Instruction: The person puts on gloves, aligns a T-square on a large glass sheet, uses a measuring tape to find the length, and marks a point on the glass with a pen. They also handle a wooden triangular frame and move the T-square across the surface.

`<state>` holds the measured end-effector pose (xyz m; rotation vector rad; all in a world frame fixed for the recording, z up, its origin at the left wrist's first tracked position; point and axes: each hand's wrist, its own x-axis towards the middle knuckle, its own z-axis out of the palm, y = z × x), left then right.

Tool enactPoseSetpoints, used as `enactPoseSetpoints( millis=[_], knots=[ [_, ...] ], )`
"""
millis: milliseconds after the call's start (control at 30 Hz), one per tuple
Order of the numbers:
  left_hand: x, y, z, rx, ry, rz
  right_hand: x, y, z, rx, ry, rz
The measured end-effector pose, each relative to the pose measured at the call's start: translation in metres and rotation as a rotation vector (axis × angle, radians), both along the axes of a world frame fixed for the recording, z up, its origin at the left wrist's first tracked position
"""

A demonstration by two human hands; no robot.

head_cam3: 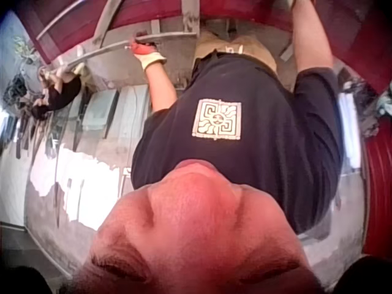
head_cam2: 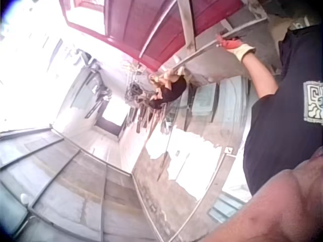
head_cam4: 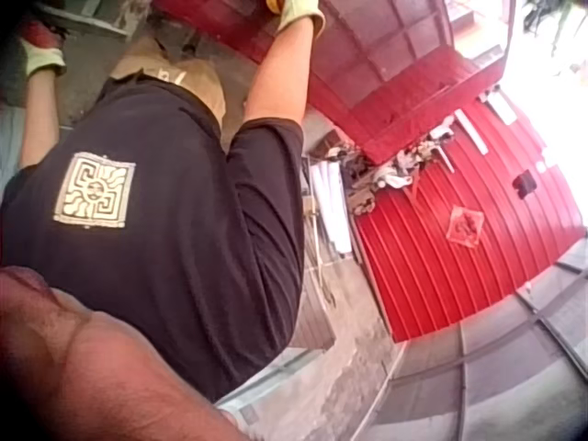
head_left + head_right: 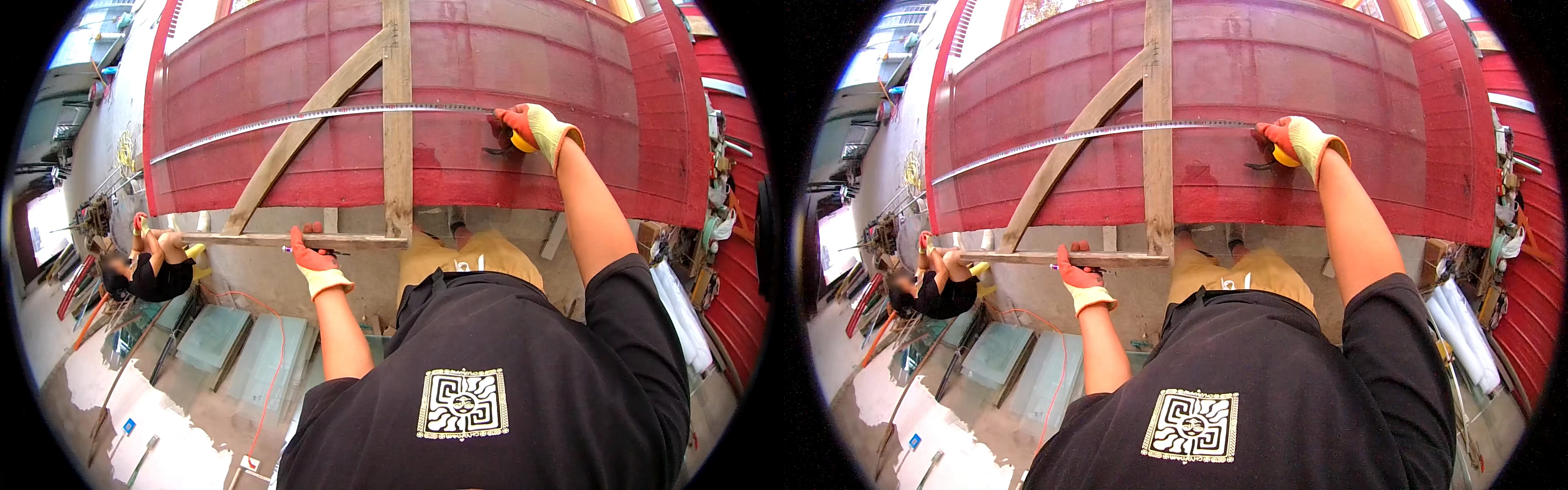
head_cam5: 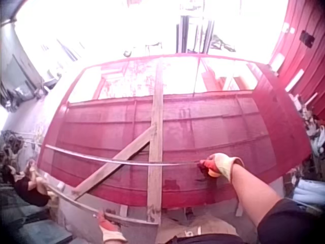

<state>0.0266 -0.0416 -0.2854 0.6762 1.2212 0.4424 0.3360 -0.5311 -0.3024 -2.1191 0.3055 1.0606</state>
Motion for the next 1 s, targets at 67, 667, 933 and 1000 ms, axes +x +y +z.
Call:
enactPoseSetpoints(
  millis=[67, 667, 933, 1000],
  knots=[
    [-0.002, -0.002, 0.001, 0.007, 0.008, 0.001, -0.002, 0.013, 0.025, 0.005, 0.013, 0.0],
    [-0.019, 0.018, -0.019, -0.026, -0.037, -0.124, -0.008, 0.035, 0.066, -0.061, -0.012, -0.014],
    [-0.008, 0.006, 0.0, 0.001, -0.023, -0.063, -0.005, 0.03, 0.056, -0.067, 0.021, -0.018],
    [-0.006, 0.005, 0.007, -0.03, -0.007, -0.074, -0.006, 0.035, 0.063, -0.078, 0.008, -0.016]
  ],
)
